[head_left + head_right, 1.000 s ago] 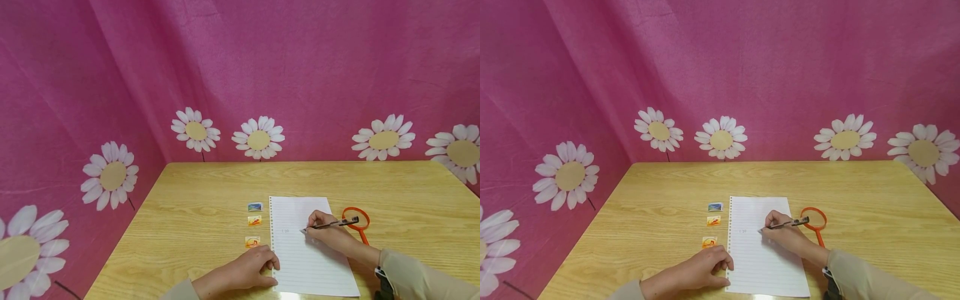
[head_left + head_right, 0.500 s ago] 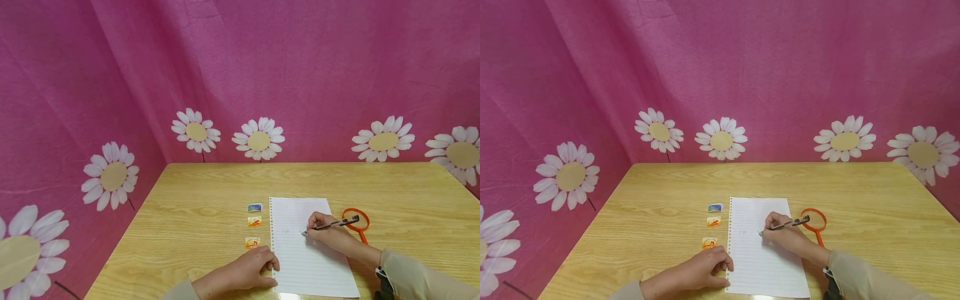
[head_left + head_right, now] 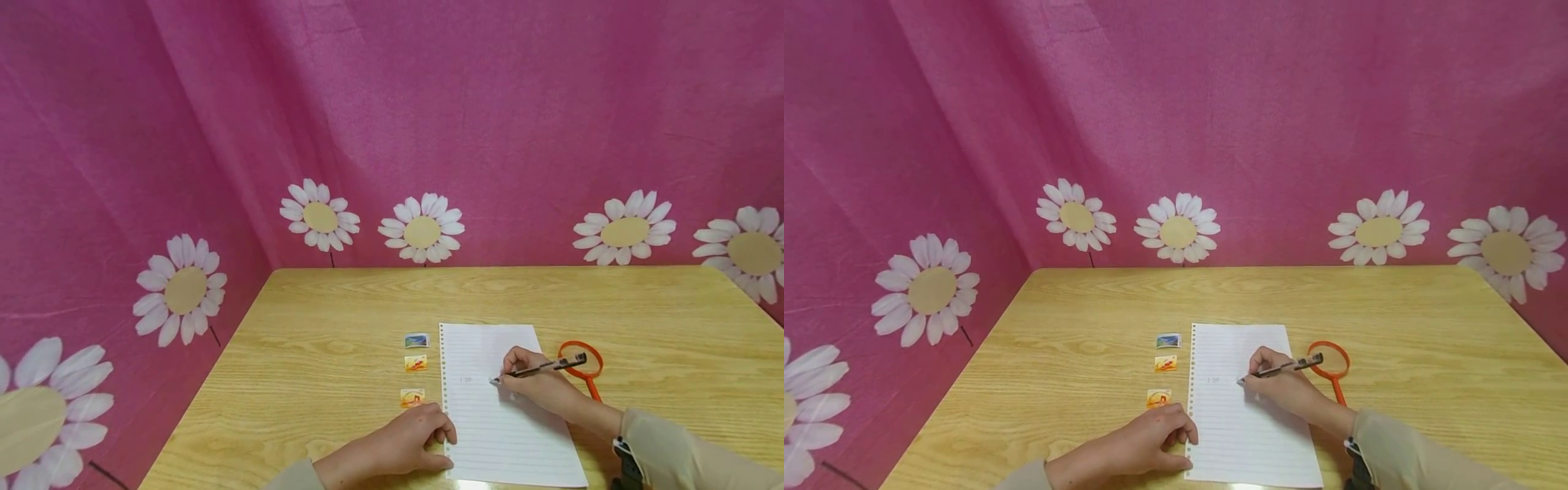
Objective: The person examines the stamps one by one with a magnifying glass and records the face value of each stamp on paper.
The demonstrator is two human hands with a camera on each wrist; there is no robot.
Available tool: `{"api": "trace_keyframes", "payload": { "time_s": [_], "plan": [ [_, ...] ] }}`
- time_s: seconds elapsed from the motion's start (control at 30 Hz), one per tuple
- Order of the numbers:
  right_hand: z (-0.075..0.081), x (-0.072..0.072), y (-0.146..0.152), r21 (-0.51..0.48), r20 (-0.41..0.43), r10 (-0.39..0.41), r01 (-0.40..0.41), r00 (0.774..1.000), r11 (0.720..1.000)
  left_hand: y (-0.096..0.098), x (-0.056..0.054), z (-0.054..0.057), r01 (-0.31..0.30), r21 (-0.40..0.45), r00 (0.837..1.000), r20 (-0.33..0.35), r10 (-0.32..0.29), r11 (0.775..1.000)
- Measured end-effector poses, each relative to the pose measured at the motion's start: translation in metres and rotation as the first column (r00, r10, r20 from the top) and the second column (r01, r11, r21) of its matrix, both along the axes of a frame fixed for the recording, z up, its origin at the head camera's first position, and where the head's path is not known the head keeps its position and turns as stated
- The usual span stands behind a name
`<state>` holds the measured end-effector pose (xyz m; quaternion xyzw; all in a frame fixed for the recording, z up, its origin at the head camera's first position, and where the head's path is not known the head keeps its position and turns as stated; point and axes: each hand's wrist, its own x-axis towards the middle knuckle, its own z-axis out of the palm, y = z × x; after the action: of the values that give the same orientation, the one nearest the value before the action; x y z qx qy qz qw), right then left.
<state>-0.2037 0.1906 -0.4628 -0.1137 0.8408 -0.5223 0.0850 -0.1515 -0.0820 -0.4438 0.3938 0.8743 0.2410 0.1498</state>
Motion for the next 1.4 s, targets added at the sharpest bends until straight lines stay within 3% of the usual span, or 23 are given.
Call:
{"api": "trace_keyframes", "payload": {
  "time_s": [0.3,0.53,1.13,1.4],
  "plan": [
    [0.0010,0.0003,0.0006,-0.002,-0.006,-0.007,0.007,1.000,1.000,0.0003,-0.0001,-0.0003,0.000,-0.005,1.000,-0.009,0.000,1.000],
    [0.0021,0.0005,0.0043,-0.094,0.056,-0.004,0.009,0.998,0.996,0.0005,0.0010,0.0002,-0.017,-0.010,1.000,0.001,0.017,1.000],
    [0.0031,-0.0026,0.0071,0.019,0.016,0.007,-0.008,1.000,1.000,0.0010,0.0007,0.0004,-0.019,-0.012,1.000,-0.015,0.019,1.000],
    [-0.0005,-0.0022,0.0078,-0.032,0.005,0.022,-0.022,1.000,0.999,0.0017,0.0015,0.0011,-0.031,-0.021,0.999,-0.007,0.031,0.999]
  ]
}}
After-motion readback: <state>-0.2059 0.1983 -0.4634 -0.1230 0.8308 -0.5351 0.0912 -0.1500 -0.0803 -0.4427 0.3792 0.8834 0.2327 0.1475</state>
